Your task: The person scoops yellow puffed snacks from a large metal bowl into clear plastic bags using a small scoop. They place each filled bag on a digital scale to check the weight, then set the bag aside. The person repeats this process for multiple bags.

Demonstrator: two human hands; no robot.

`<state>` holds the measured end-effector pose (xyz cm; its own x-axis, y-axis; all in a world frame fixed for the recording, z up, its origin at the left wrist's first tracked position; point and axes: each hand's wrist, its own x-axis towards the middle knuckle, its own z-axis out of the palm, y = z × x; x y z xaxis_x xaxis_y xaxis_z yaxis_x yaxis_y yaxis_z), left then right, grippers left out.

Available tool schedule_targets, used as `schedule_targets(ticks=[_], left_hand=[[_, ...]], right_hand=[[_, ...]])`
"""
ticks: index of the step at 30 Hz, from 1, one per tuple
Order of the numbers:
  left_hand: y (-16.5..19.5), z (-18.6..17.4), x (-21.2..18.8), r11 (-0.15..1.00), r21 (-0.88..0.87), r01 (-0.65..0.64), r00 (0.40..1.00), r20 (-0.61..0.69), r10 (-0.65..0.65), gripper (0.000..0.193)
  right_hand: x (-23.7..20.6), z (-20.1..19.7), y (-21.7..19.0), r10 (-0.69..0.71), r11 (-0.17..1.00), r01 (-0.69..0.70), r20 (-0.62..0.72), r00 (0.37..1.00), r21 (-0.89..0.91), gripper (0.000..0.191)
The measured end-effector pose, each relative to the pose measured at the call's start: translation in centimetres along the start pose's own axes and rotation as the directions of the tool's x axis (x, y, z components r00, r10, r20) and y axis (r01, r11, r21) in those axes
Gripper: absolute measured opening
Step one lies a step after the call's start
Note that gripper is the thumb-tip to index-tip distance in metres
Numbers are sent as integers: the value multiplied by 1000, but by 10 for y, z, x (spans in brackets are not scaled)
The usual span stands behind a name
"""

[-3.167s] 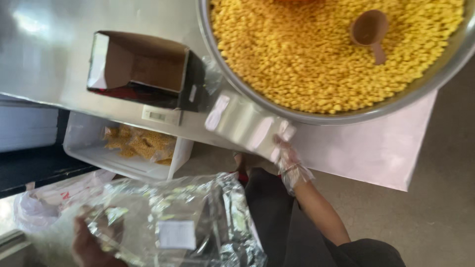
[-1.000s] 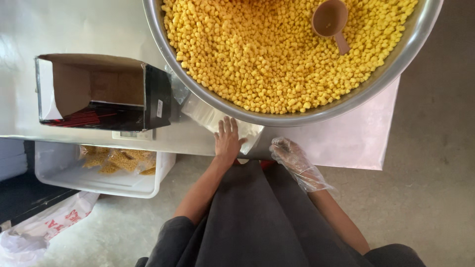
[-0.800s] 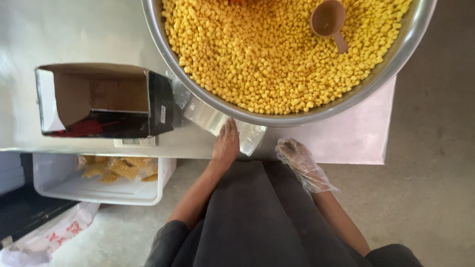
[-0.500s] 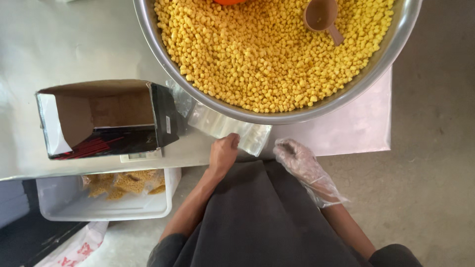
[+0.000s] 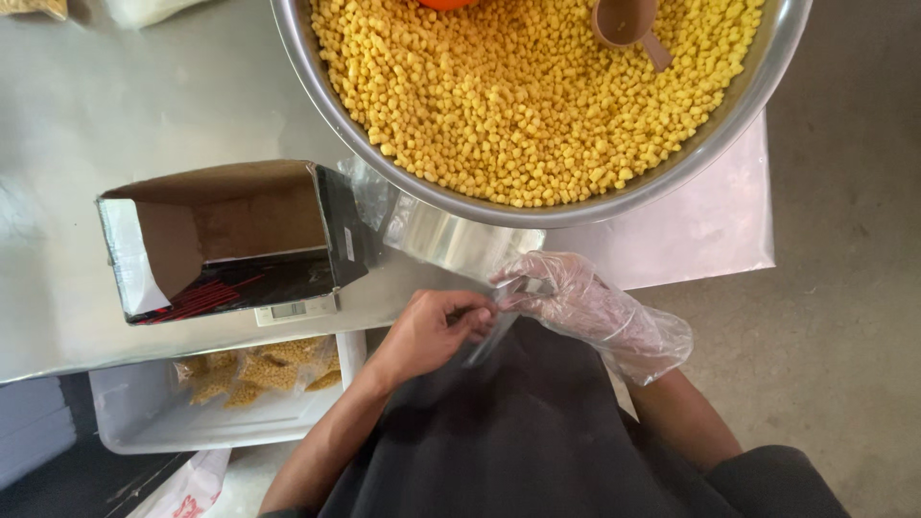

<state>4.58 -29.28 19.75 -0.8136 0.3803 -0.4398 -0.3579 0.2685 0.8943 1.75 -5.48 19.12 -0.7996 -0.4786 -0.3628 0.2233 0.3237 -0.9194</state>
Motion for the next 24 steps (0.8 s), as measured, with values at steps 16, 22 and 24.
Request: schedule_targets(ticks=[16, 22, 24], left_hand=[[-7, 45, 5, 976, 193, -105, 979, -154, 136, 18], [-3, 56, 11, 988, -125, 95, 995, 43, -90, 28], [-3, 59, 14, 958, -257, 126, 990, 97, -104, 22]], right_hand=[[-31, 20, -39, 412, 873, -394, -3, 911, 289, 27], [-45, -2, -7, 365, 784, -377, 125, 923, 494, 30], [-49, -3, 1, 509, 743, -470, 54, 859, 477, 27]])
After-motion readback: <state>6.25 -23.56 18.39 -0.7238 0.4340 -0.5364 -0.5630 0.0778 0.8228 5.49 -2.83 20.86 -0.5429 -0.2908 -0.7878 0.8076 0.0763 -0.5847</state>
